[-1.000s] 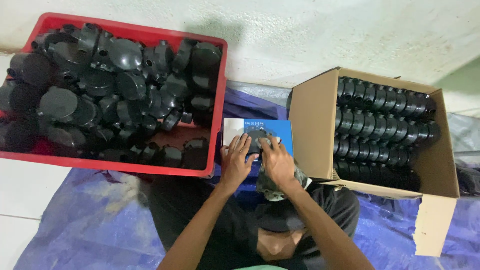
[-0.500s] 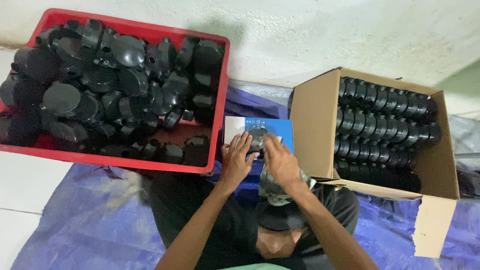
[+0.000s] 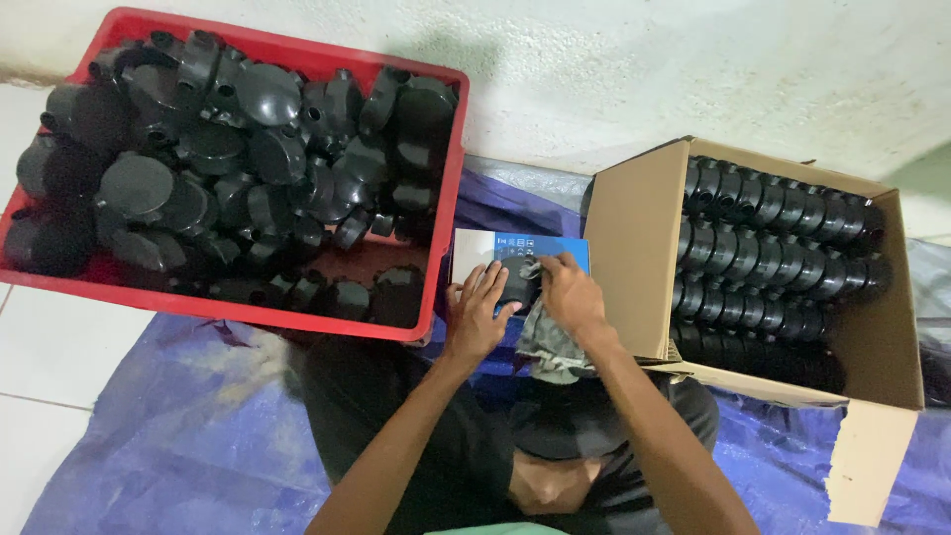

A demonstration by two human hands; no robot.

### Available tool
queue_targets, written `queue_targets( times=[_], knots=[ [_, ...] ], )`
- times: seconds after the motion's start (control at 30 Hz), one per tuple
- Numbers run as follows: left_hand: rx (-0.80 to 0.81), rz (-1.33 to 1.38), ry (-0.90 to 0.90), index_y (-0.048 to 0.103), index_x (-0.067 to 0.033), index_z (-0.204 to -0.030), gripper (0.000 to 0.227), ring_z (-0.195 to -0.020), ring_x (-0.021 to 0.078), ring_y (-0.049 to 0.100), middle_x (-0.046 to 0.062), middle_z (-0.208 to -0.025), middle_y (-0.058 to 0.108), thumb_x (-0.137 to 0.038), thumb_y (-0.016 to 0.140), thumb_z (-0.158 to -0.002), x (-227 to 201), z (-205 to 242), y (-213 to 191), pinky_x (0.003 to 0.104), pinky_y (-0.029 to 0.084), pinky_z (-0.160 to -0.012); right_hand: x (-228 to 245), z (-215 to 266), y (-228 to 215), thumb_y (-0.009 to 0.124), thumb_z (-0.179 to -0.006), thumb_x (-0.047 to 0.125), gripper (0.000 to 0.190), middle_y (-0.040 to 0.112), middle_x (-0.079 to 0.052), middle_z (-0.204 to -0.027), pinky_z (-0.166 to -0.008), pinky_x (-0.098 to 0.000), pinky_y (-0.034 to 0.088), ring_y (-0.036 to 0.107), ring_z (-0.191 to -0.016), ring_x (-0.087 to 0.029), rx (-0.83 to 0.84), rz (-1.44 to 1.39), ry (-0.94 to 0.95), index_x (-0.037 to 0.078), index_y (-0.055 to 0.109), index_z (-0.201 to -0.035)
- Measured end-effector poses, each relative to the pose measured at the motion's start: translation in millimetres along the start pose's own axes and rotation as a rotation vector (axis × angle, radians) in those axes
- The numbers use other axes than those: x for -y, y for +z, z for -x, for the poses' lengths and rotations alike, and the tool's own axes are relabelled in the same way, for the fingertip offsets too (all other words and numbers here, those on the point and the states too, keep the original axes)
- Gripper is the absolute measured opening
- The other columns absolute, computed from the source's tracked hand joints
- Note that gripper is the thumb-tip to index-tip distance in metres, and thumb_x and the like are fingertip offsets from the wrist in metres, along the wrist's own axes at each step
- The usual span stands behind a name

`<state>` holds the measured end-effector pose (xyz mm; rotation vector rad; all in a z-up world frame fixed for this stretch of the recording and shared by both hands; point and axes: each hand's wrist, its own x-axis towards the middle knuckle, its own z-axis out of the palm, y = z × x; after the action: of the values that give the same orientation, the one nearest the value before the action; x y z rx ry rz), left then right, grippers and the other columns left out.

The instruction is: Sorting and cleaning plastic castor wheel components into a cardboard box.

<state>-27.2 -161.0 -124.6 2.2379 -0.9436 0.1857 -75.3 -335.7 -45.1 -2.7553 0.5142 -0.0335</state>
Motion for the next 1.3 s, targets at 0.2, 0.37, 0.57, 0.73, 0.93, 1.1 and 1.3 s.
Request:
queue_targets(
  times=[0.2, 0.37, 0.57, 0.73, 0.93, 1.1, 1.3],
  knots=[
    [0.055, 0.013, 0.011, 0.057, -0.0059, -0.146, 0.066, -0.143, 0.029, 0.043, 0.01, -0.156, 0.051, -0.035, 0.075, -0.09, 2.5, -1.2, -8.0, 0.05, 0.034, -0.106, -13.0, 22.2, -11.9, 0.06, -0.098, 0.029, 0.044, 0.062, -0.024, -0.124, -0.082, -0.0601, 0.055, 0.066, -0.099, -0.051, -0.046, -0.073, 0.226, 0.009, 0.052, -0.136],
    [0.051, -0.028, -0.055, 0.056, -0.0025, -0.14, 0.074, -0.14, 0.0358, 0.042, 0.023, -0.149, 0.047, -0.043, 0.079, -0.083, -27.8, -11.5, -22.1, 0.052, 0.034, -0.102, -9.7, 38.2, -18.5, 0.062, -0.101, 0.032, 0.04, 0.062, -0.024, -0.123, -0.08, -0.0603, 0.056, 0.068, -0.096, -0.052, -0.105, -0.023, 0.272, 0.005, 0.05, -0.128],
    [0.083, -0.002, -0.138, 0.051, -0.0009, -0.144, 0.083, -0.137, 0.036, 0.043, 0.024, -0.146, 0.048, -0.041, 0.084, -0.079, -34.1, -16.2, -9.7, 0.053, 0.033, -0.105, 1.6, 44.5, -34.2, 0.063, -0.092, 0.014, 0.035, 0.058, -0.022, -0.129, -0.073, -0.0562, 0.058, 0.068, -0.096, -0.049, -0.301, 0.058, 0.104, 0.009, 0.057, -0.127],
    [0.173, 0.056, 0.055, 0.053, -0.0022, -0.143, 0.076, -0.139, 0.0346, 0.042, 0.023, -0.149, 0.047, -0.027, 0.083, -0.078, -19.5, -20.5, -16.5, 0.055, 0.031, -0.102, -5.2, 42.4, -22.9, 0.065, -0.092, 0.01, 0.032, 0.061, -0.018, -0.129, -0.08, -0.0533, 0.058, 0.068, -0.103, -0.043, -0.382, 0.087, 0.006, 0.009, 0.06, -0.124],
    [0.185, -0.071, 0.035, 0.056, -0.005, -0.146, 0.07, -0.145, 0.0313, 0.042, 0.019, -0.153, 0.047, -0.004, 0.074, -0.078, -31.3, -8.0, -12.6, 0.05, 0.034, -0.109, -0.9, 46.2, 22.2, 0.065, -0.087, 0.009, 0.038, 0.064, -0.013, -0.135, -0.088, -0.0459, 0.058, 0.068, -0.104, -0.035, -0.313, 0.234, -0.336, 0.009, 0.06, -0.125],
    [0.007, 0.011, 0.093, 0.052, 0.0049, -0.145, 0.062, -0.146, 0.0327, 0.042, 0.024, -0.154, 0.047, -0.013, 0.074, -0.089, -25.5, 3.6, 0.5, 0.053, 0.032, -0.108, 11.7, 57.1, 16.4, 0.067, -0.091, 0.014, 0.04, 0.065, -0.013, -0.131, -0.082, -0.0438, 0.058, 0.067, -0.096, -0.034, -0.357, 0.175, -0.372, 0.004, 0.064, -0.13],
    [0.024, -0.016, -0.001, 0.055, 0.0002, -0.143, 0.056, -0.143, 0.0351, 0.042, 0.025, -0.149, 0.048, -0.018, 0.071, -0.093, -37.2, 0.8, -6.7, 0.056, 0.03, -0.108, 8.2, 42.4, 5.8, 0.065, -0.087, 0.014, 0.039, 0.067, -0.013, -0.129, -0.082, -0.0426, 0.058, 0.068, -0.095, -0.034, -0.291, 0.15, -0.393, 0.005, 0.069, -0.125]
  ],
)
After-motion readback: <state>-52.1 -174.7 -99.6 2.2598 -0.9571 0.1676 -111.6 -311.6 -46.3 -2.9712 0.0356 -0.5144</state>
